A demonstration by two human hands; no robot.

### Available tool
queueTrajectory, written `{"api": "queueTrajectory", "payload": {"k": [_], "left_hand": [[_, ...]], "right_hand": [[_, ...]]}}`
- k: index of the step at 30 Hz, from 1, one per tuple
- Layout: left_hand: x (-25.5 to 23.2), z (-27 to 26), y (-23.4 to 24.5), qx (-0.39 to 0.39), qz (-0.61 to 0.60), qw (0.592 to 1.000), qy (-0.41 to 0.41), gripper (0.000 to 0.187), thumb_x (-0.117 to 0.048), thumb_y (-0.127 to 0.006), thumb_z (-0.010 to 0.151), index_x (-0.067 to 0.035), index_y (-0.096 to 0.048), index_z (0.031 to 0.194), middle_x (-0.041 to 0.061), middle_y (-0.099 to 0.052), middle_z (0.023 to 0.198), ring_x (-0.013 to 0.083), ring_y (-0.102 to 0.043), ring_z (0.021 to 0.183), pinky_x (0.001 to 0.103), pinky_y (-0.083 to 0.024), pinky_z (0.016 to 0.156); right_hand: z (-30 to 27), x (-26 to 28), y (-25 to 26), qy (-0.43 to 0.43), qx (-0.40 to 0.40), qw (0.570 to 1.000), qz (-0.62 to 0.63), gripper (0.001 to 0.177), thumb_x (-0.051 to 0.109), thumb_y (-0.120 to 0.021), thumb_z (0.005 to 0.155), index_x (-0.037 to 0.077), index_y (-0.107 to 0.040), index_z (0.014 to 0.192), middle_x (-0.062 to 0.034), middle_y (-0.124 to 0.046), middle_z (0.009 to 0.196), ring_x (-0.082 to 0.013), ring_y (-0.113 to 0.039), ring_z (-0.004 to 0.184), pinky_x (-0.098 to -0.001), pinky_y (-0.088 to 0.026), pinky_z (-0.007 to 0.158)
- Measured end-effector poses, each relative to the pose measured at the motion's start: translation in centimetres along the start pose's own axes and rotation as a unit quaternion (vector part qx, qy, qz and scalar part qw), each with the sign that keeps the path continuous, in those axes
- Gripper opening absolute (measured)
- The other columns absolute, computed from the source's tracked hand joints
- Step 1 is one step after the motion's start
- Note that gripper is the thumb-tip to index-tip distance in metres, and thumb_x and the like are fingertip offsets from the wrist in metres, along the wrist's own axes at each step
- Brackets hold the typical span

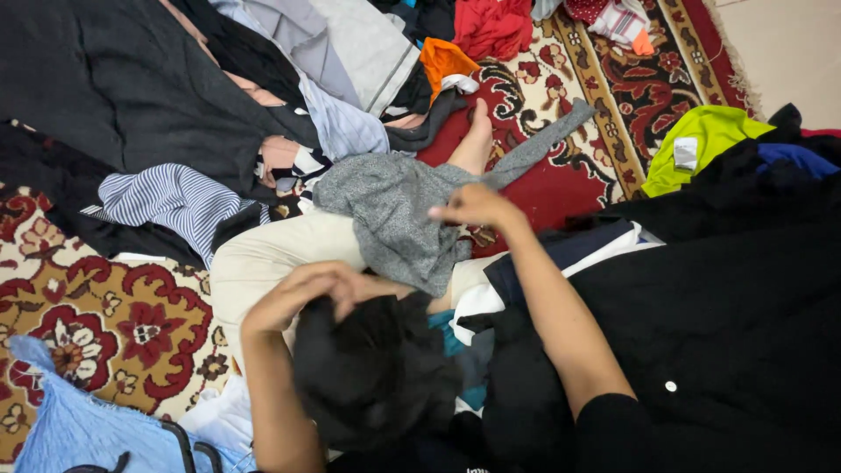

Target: Picking up clothing items from a pile on the floor and placing them onto hangers

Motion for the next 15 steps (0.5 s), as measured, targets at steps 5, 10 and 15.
{"api": "queueTrajectory", "payload": {"k": [5,10,15], "left_hand": [[6.8,3.4,6.5,-0.234,0.432,0.854,0.172,0.054,-0.042,-0.061,0.100,-0.002,-0.061,0.135,0.025,-0.068,0.115,0.0452,-0.063,0.115,0.057,-0.046,0.100],[7.9,6.1,9.2,-0.347,0.500,0.748,0.264,0.075,-0.072,-0.038,0.104,-0.007,-0.061,0.133,0.021,-0.066,0.117,0.0426,-0.067,0.110,0.060,-0.047,0.093],[12.8,12.4,13.5,-0.344,0.532,0.731,0.252,0.070,-0.077,-0.045,0.096,-0.016,-0.078,0.107,0.019,-0.076,0.097,0.0423,-0.072,0.100,0.052,-0.044,0.086]], "right_hand": [[3.5,0.5,-7.9,-0.017,0.082,0.996,-0.023,0.079,0.079,-0.061,0.082,0.004,-0.077,0.101,-0.0194,-0.076,0.098,-0.0325,-0.075,0.092,-0.0414,-0.061,0.072],[6.0,-0.9,-6.4,0.057,-0.111,0.992,0.017,0.039,0.046,-0.074,0.083,0.008,-0.075,0.089,-0.0202,-0.073,0.084,-0.0427,-0.072,0.095,-0.0497,-0.056,0.080],[-1.1,0.1,4.1,-0.021,-0.240,0.969,-0.050,0.026,0.031,-0.062,0.091,0.013,-0.080,0.099,-0.0207,-0.075,0.092,-0.0449,-0.071,0.098,-0.0554,-0.056,0.085]]}}
Point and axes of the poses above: each hand's wrist, its own z-axis towards the middle knuckle, its own y-axis out of the back of the hand, x = y × z, the point moved 9 cm from there along z, towards the middle knuckle
